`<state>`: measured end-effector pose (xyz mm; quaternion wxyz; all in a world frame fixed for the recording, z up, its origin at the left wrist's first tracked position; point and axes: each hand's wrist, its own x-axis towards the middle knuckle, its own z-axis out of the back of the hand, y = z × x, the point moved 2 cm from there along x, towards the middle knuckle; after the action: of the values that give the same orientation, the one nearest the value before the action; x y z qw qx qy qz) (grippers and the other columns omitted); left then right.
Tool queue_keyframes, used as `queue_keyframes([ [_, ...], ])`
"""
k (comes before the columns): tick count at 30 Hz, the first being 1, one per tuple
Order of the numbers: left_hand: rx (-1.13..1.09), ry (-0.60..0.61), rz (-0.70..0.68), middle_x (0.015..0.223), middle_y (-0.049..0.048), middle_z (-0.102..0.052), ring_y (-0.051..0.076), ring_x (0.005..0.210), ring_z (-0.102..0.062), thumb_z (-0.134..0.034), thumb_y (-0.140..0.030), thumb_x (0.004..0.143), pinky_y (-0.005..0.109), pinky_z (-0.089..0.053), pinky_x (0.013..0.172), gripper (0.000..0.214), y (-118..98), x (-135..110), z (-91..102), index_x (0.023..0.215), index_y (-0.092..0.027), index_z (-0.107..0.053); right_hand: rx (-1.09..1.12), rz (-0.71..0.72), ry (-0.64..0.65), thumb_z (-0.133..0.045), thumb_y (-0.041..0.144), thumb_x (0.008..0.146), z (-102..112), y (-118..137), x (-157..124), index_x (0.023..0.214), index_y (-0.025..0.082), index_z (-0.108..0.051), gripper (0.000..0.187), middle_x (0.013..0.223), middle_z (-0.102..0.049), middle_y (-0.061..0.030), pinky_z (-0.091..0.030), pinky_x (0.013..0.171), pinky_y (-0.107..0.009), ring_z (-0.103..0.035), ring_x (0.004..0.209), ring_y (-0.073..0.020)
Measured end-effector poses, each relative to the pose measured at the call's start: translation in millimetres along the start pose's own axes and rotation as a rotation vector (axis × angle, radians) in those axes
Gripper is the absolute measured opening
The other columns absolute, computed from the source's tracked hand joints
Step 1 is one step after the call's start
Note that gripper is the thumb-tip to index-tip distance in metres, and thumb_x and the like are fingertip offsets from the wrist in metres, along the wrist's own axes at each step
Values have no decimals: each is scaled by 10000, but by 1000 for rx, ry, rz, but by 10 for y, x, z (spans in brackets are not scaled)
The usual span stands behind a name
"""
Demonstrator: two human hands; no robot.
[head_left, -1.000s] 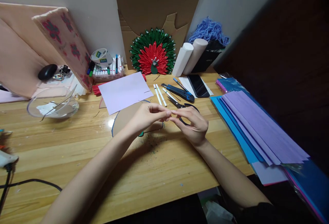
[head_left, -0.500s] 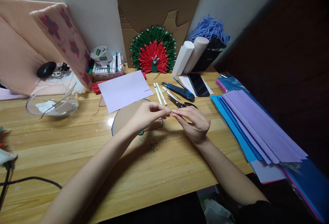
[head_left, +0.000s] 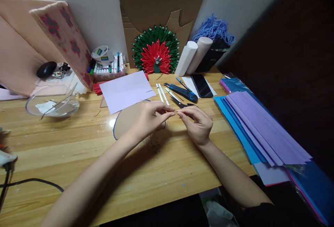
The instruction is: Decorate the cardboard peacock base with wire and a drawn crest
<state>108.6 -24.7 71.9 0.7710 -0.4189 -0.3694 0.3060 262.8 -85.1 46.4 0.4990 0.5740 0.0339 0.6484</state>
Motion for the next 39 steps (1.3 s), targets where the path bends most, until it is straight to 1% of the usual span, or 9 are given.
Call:
queue_keyframes([
  [4, 63, -27, -118, 761, 43, -703, 99, 646, -611, -620, -258, 795, 207, -468, 589, 129, -6, -21, 6, 819, -158, -697, 7, -52, -3, -654, 162, 773, -9, -4, -3, 803, 212, -673, 62, 740, -677, -18, -520, 599, -290, -616, 657, -152],
  [11, 117, -25, -211, 764, 45, -692, 102, 664, -607, -579, -244, 827, 213, -471, 599, 130, -36, -25, 26, 822, -159, -677, 43, -66, 1, -654, 160, 771, -8, -3, -3, 808, 212, -670, 66, 743, -669, -17, -519, 576, -282, -610, 656, -146],
  [17, 213, 4, -251, 746, 39, -668, 102, 675, -589, -577, -220, 825, 220, -461, 623, 111, -96, -24, 55, 796, -143, -652, 7, 36, 66, -650, 119, 758, 17, -8, 15, 836, 212, -661, 122, 750, -667, -14, -525, 634, -302, -613, 685, -150],
  [22, 235, 29, -272, 754, 46, -649, 111, 696, -579, -543, -190, 836, 235, -459, 645, 112, -113, -31, 43, 794, -134, -631, -40, 92, 90, -639, 104, 750, 19, -9, 26, 829, 208, -641, 131, 735, -655, -7, -518, 639, -301, -606, 677, -148],
  [26, 229, 47, -230, 786, 45, -658, 119, 732, -590, -527, -208, 847, 247, -463, 673, 118, -92, -28, 28, 818, -157, -630, -90, 96, 78, -623, 135, 765, 13, -3, 18, 807, 215, -624, 90, 708, -645, -3, -513, 613, -302, -599, 644, -149],
  [31, 165, 20, -121, 790, 36, -670, 114, 705, -594, -579, -245, 822, 248, -475, 667, 96, -9, -17, 14, 841, -165, -629, -122, 88, 35, -628, 167, 774, 16, -14, -5, 804, 214, -623, 56, 699, -651, -10, -520, 614, -315, -605, 635, -156],
  [35, 54, 14, -47, 801, 39, -688, 110, 691, -612, -589, -254, 814, 242, -491, 661, 112, 27, -9, 4, 834, -162, -649, -131, 112, 22, -641, 158, 767, 18, -14, -11, 829, 216, -639, 84, 729, -671, -19, -527, 622, -319, -624, 661, -166],
  [39, -26, 19, 49, 787, 38, -700, 114, 679, -621, -624, -255, 780, 239, -496, 645, 112, -1, 6, 6, 798, -154, -669, -128, 143, 2, -651, 129, 753, 20, -4, -9, 864, 222, -648, 145, 748, -680, -15, -526, 616, -313, -628, 661, -162],
])
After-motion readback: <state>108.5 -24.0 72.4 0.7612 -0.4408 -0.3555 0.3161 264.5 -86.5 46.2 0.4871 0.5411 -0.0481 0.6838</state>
